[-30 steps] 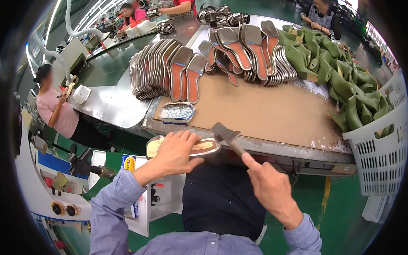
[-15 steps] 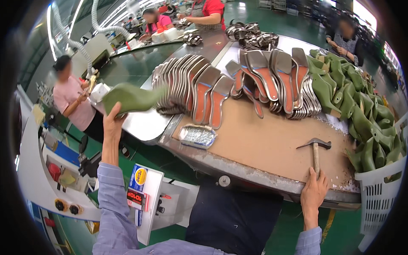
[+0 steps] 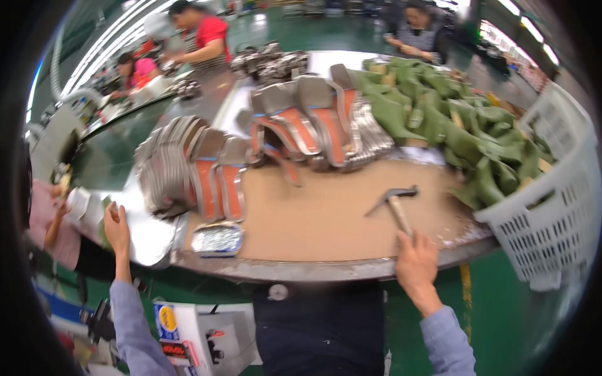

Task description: The person assembles green rubber shoes by inserting a sole into the shoe upper and securing it with a hammer and nails. The person repeatedly picks up shoe parts from a table and a basket, aligns them, and hammers nails into the sole to attach it to the upper.

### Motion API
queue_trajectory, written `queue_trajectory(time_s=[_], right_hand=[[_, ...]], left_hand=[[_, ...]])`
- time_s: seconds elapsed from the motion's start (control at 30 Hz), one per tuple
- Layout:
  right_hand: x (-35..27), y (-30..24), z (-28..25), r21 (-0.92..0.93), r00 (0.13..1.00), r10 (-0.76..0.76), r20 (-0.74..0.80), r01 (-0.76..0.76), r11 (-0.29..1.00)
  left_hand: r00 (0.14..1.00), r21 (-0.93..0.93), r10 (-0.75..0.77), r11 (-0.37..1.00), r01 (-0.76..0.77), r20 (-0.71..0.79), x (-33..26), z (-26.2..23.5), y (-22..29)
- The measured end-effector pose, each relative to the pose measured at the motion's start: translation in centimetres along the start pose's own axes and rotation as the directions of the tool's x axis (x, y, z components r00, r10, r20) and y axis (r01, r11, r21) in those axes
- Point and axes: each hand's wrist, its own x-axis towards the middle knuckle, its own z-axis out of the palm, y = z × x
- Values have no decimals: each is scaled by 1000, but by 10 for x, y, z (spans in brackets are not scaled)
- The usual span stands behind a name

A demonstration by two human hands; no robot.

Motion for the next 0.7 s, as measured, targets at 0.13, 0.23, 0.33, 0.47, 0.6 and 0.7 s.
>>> queue_trajectory(time_s=[0.13,0.23,0.33,0.47,0.6,0.7], right_hand=[[7,-3,1,69,1000,7,24,-9,998],[7,2,-2,223,1000,8,3,-8,975],[20,16,-8,457,995,95,32,-99,884],[76,38,-7,597,973,209,-93,-113,794],[170,67,33,434,941,164,-295,-22,901],[212,88,64,345,959,201,-199,-123,930]], left_hand=[[885,-41,322,944,-328,337,-83,34,167],[854,146,334,896,-419,398,-87,71,198],[863,195,325,886,-421,386,-78,89,191],[839,46,262,946,-322,478,-67,85,193],[806,-309,236,949,-70,542,-55,79,187],[666,-616,166,587,525,727,-35,72,207]])
